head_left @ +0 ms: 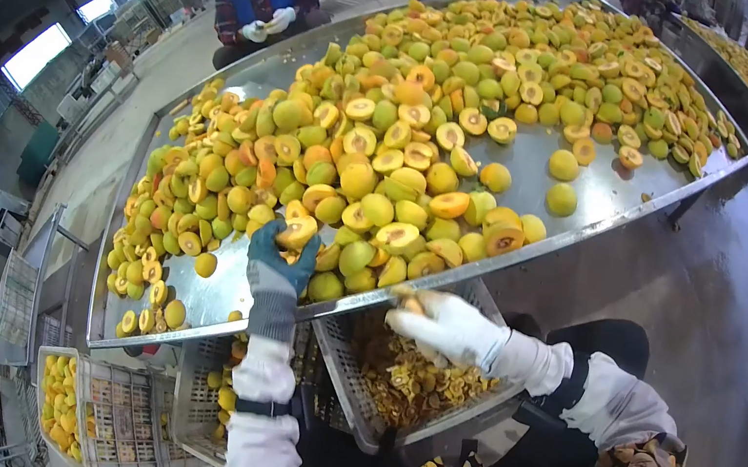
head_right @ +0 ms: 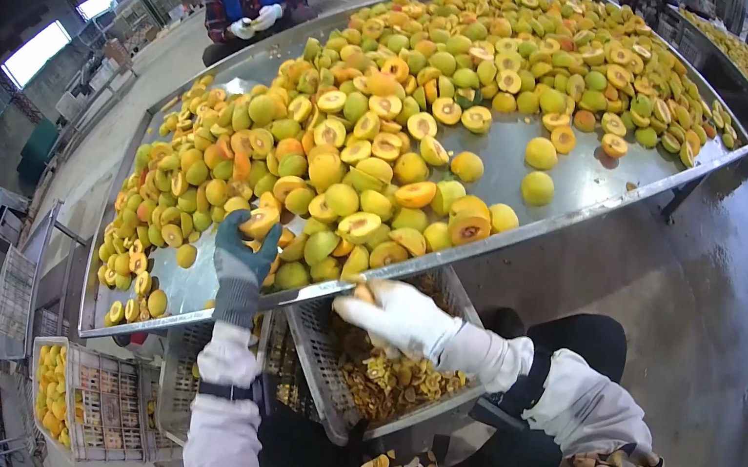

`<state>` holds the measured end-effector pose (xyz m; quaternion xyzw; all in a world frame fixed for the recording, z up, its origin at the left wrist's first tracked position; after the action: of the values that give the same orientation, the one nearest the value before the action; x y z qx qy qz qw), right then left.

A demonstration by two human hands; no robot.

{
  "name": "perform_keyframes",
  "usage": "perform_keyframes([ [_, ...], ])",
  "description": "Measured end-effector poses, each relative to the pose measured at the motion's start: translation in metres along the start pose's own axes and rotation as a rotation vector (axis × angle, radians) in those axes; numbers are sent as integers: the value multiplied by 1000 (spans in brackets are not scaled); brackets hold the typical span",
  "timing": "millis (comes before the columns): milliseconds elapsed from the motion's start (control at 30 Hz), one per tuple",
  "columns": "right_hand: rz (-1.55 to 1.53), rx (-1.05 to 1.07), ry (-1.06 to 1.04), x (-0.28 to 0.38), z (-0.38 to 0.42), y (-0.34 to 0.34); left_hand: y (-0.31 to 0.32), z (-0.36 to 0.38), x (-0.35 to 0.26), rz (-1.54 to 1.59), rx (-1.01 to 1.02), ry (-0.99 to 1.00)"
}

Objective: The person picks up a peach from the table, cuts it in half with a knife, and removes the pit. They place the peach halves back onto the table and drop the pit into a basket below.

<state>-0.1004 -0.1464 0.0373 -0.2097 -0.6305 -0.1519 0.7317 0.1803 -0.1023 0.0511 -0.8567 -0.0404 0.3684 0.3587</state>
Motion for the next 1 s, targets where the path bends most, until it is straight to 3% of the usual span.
perform_keyframes([
  [67,-119,30,122,7,-2,-9,-9,46,-33,541,137,-85],
  [133,-231,-27,33,18,-6,-12,-11,82,-67,415,132,258],
  [200,-282,-4,120,0,-12,-4,-15,110,-108,358,188,382],
  [300,-399,-49,75,5,-6,5,-12,126,-117,1081,445,-184],
  [367,-389,-60,52,4,-5,10,-4,134,-111,1134,458,-258],
  [467,-362,-55,144,-3,-5,16,11,141,-93,687,344,-97],
  [533,-356,-19,118,4,-3,14,43,146,-68,1605,447,-768],
  [600,-324,-4,32,10,-2,10,28,135,-63,1068,268,-417],
  [667,-460,132,115,15,5,18,26,135,-57,1041,204,-386],
  [733,-515,283,239,13,11,27,34,140,-53,1523,248,-677],
  [800,-386,213,253,3,8,26,31,141,-51,915,195,-309],
  [933,-253,142,200,2,5,21,47,149,-36,1118,209,-443],
  [1000,-165,112,111,-4,3,23,43,149,-37,998,169,-348],
])
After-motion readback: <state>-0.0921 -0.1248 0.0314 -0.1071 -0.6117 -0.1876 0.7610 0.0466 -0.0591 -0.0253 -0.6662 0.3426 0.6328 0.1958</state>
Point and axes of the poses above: each hand's wrist, its own z-axis away from the middle knuckle, its own y-axis out of the palm, x = y × z, the point moved 7 cm from there along -z, towards the middle knuckle, and after that the axes turned 12 degrees about -y, right-handed, at the moved point
